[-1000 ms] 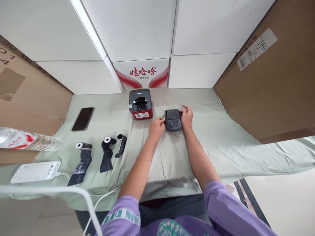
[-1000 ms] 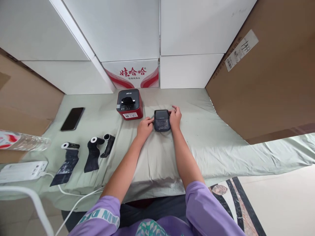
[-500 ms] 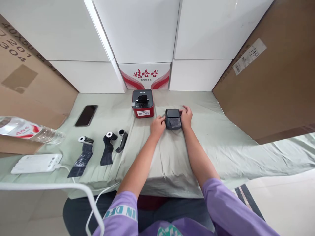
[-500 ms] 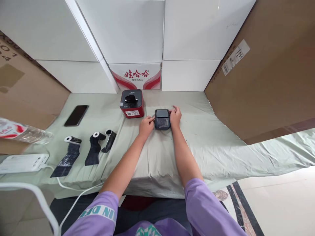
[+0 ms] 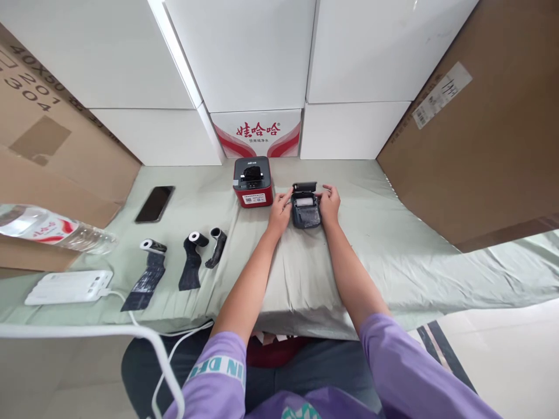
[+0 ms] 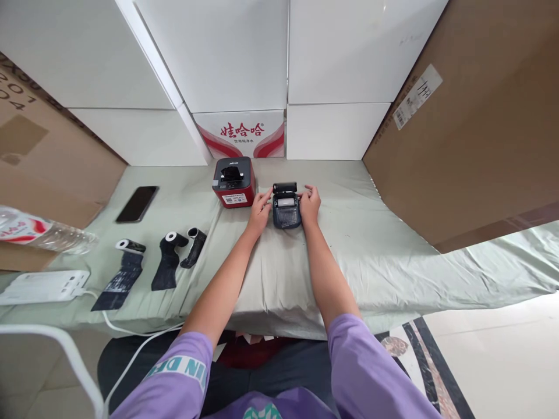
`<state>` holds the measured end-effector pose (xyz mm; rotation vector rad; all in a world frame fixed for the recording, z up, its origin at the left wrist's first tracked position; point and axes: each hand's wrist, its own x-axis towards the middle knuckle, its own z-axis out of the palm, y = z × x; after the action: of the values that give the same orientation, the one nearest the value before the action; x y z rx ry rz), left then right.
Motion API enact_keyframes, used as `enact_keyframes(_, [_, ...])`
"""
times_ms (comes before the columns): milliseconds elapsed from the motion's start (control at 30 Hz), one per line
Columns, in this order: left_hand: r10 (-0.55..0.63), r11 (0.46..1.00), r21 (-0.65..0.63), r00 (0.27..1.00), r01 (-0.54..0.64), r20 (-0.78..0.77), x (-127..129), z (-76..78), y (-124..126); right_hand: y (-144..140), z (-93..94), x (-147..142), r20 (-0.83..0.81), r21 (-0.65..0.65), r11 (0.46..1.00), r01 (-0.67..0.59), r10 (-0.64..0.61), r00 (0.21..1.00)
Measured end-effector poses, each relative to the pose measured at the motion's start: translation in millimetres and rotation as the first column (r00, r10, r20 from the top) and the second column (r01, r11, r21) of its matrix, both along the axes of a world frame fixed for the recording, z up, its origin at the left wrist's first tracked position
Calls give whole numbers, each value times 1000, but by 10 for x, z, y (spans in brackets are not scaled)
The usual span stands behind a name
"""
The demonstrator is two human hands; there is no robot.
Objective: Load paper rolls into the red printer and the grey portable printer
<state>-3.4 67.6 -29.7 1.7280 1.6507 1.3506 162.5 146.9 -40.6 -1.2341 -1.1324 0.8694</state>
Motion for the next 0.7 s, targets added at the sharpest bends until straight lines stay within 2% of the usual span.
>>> enact_keyframes(167, [-28, 999, -36, 999, 27, -37, 21, -18, 18, -18, 13, -5, 22, 20, 1000, -6, 6, 1000])
enact_keyframes(267, [-32, 999, -2, 995, 32, -96, 17, 35, 0, -17, 17, -8, 44, 25, 1000, 8, -9, 999])
enact_keyframes(367, [-2, 1000, 30, 991, 6, -135, 5, 191, 59, -1, 7, -11, 33, 7, 1000, -7, 6, 999])
enact_keyframes(433, [5, 1000, -8, 987, -6, -158, 5, 341, 136, 12, -7, -13, 13, 3, 1000, -19, 19, 1000])
enact_keyframes(533, [-64, 996, -79, 966, 46, -251, 15, 566, 243, 26, -29, -13, -1, 24, 999, -24, 24, 1000])
enact_keyframes(633, [-85, 994, -92, 907, 52, -413, 33, 728, 292, 32, -42, -13, 5, 42, 999, -25, 25, 1000])
enact_keyframes(700, [-102, 992, -114, 840, 48, -533, 58, 800, 303, 35, -45, -13, 7, 49, 998, -27, 27, 1000])
